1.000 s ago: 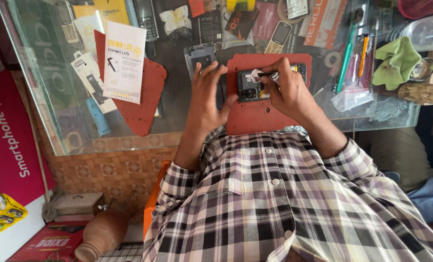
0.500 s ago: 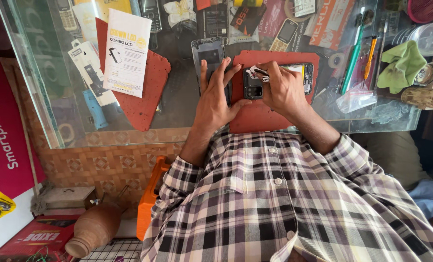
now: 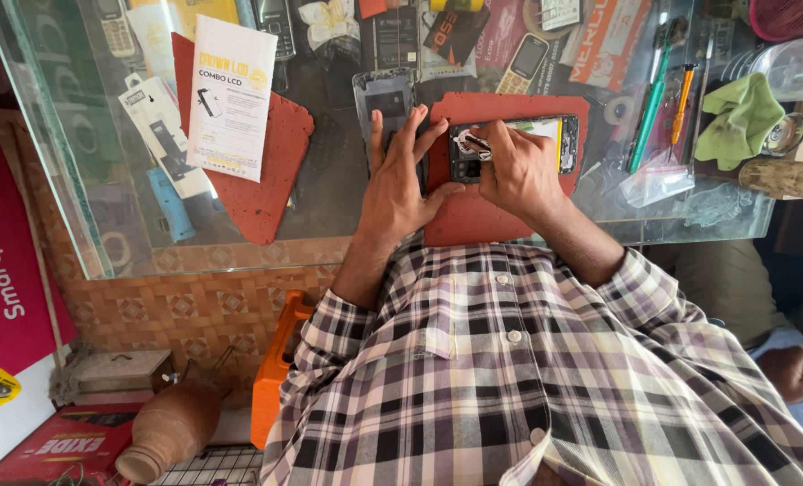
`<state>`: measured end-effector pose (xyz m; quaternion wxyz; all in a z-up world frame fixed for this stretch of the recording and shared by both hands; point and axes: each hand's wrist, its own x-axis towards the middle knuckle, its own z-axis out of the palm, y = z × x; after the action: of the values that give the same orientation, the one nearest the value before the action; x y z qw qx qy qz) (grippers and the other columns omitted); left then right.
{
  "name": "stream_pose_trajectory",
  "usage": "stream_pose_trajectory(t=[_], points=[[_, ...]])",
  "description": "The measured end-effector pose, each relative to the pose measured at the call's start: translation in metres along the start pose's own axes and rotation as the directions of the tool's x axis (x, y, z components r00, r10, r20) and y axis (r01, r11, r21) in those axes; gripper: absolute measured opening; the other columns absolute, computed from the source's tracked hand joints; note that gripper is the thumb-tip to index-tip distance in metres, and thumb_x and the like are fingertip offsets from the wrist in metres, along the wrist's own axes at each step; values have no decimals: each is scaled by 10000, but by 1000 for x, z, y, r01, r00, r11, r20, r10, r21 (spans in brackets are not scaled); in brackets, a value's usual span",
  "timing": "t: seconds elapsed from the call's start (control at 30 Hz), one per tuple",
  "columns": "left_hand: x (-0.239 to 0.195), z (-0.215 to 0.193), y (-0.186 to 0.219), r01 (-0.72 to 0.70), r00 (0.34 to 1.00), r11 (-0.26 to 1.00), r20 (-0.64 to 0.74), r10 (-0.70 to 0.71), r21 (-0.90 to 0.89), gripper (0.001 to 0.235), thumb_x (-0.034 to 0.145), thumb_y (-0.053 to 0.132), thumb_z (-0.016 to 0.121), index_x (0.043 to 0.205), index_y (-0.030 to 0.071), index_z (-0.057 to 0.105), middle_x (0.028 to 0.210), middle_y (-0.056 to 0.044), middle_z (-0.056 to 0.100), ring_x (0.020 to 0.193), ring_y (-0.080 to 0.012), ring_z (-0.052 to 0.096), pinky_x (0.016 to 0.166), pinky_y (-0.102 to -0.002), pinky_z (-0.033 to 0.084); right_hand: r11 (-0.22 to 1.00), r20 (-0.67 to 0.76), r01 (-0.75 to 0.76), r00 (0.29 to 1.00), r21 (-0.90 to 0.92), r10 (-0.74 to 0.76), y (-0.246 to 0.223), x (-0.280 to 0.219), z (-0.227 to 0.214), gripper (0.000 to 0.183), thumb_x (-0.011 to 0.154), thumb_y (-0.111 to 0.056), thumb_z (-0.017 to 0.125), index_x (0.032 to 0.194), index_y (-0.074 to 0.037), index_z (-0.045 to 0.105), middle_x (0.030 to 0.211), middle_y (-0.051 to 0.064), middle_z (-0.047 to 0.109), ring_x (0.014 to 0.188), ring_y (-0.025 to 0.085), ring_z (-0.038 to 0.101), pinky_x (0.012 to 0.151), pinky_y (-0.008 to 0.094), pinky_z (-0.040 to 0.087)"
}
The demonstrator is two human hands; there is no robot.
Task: The person disassembles a smartphone using a screwdriver, removes internal components like the battery and circuit boards, and subsequently begins the reassembly process.
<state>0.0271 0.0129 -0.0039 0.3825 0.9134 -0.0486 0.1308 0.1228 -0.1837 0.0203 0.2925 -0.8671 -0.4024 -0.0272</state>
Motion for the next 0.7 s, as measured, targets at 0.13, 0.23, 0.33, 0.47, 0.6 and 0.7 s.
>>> stream_pose_trajectory(t=[0.13, 0.23, 0.33, 0.47, 0.6, 0.7], points=[[0, 0, 1, -9, 1000, 1000, -2, 9, -1, 1049, 902, 501, 833, 1608, 14, 228, 1605, -108, 474, 1506, -281, 474, 1348, -612, 39, 1000, -4, 22, 1000, -1, -22, -2, -3, -1, 354, 729, 88, 589, 1069, 0, 639, 868, 115, 713, 748, 280, 721, 611, 395, 550], [-1, 0, 2, 3, 1000, 1000, 20, -4, 31, 953, 894, 523, 821, 1582, 53, 358, 1615, -132, 437, 1494, -277, 481, 1342, -606, 56, 1000, 6, 19, 1000, 1, -19, -5, -6, -3, 362, 728, 88, 596, 1074, -4, 649, 835, 106, 693, 748, 282, 717, 619, 401, 553], [0, 1, 1, 13, 1000, 1000, 24, -14, 22, 927, 902, 538, 805, 1573, 47, 396, 1621, -125, 427, 1496, -274, 481, 1343, -612, 60, 1000, 10, 24, 1000, 0, -24, -8, -7, -6, 385, 703, 85, 597, 1071, -10, 656, 819, 99, 678, 743, 289, 711, 610, 411, 544], [-2, 2, -1, -1, 1000, 1000, 10, 1, 25, 922, 917, 561, 782, 1575, 47, 390, 1623, -123, 430, 1503, -276, 478, 1347, -610, 54, 1000, 24, 30, 999, 1, -30, -12, -9, -8, 396, 679, 81, 596, 1057, -20, 660, 831, 89, 677, 735, 291, 700, 607, 417, 536], [-3, 5, -2, 3, 1000, 1000, 6, -3, 16, 925, 932, 601, 739, 1578, 42, 382, 1631, -103, 431, 1503, -263, 485, 1349, -619, 43, 1000, 36, 27, 999, 3, -27, -15, -11, -9, 365, 686, 74, 606, 1034, -23, 654, 813, 85, 667, 728, 291, 697, 603, 418, 536], [-3, 5, -3, 16, 999, 998, 37, -19, 62, 918, 920, 637, 716, 1577, 73, 412, 1639, -115, 409, 1515, -283, 467, 1344, -608, 44, 999, 25, 37, 999, 9, -38, -17, -13, -9, 364, 684, 73, 608, 1031, -27, 660, 822, 87, 676, 707, 287, 692, 575, 411, 530]])
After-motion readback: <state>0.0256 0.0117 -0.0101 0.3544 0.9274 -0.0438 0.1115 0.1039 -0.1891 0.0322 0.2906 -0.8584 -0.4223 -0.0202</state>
